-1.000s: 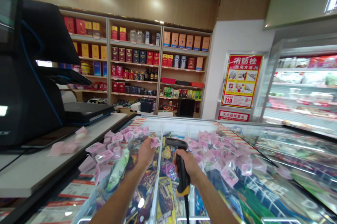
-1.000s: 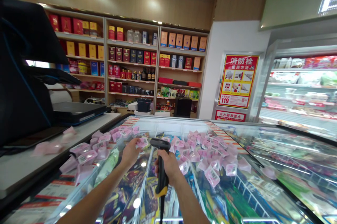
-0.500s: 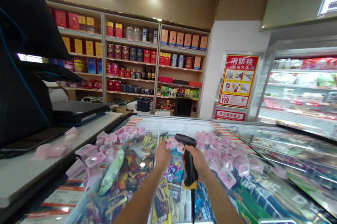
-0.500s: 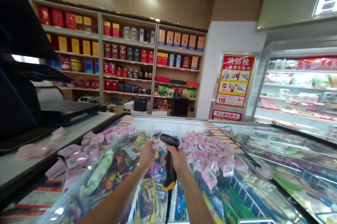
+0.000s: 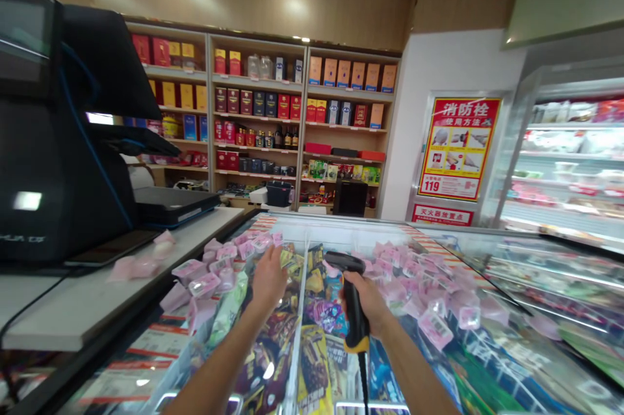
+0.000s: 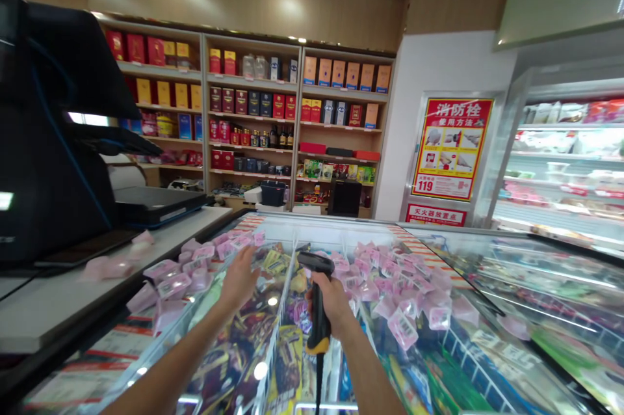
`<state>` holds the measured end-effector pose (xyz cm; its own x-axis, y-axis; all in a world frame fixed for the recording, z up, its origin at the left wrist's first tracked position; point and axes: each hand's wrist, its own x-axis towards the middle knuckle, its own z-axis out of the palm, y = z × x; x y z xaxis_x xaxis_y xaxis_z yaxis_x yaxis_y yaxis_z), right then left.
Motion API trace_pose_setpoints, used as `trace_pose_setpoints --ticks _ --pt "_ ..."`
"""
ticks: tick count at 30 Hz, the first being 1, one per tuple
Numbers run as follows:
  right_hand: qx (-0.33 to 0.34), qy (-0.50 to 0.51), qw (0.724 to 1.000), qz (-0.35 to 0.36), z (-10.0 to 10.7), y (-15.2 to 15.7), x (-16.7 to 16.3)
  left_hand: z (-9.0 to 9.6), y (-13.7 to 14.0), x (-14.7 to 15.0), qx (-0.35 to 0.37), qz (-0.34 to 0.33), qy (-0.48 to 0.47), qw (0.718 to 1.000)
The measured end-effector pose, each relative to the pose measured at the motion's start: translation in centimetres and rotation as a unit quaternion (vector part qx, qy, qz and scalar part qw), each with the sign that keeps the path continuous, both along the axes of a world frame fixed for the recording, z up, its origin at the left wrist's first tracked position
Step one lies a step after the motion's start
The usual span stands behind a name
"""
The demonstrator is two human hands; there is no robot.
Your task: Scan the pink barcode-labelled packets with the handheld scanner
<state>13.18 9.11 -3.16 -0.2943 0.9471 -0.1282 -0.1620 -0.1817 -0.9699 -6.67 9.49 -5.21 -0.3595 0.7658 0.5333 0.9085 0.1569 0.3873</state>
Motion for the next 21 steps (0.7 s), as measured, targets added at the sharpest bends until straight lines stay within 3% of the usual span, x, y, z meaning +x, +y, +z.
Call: trace_pose_setpoints --ticks 4,7,11,16,21 --pt "0.003 -0.012 0.999 0.044 0.6 -1.4 -1.6 1.0 -3.2 -5.3 -0.026 0.097 0.033 0.994" --pt "0.004 -0.031 0.998 0.059 0.8 -2.1 -2.3 0.7 -4.4 -7.4 -0.07 0.117 0.033 0.99" --pt "0.013 -0.022 0.997 0.075 0.1 -2.4 -3.0 -0.1 -4.5 -8.1 -0.107 0.092 0.0 0.99" --pt "0.018 -0.016 0.996 0.088 -0.6 -2.4 -3.4 0.2 -3.2 -7.8 -0.088 0.017 -0.113 0.99" --pt "0.007 -0.033 0.995 0.091 0.0 -2.7 -3.2 0.6 -1.0 -6.3 -0.03 -0.047 -0.306 0.95"
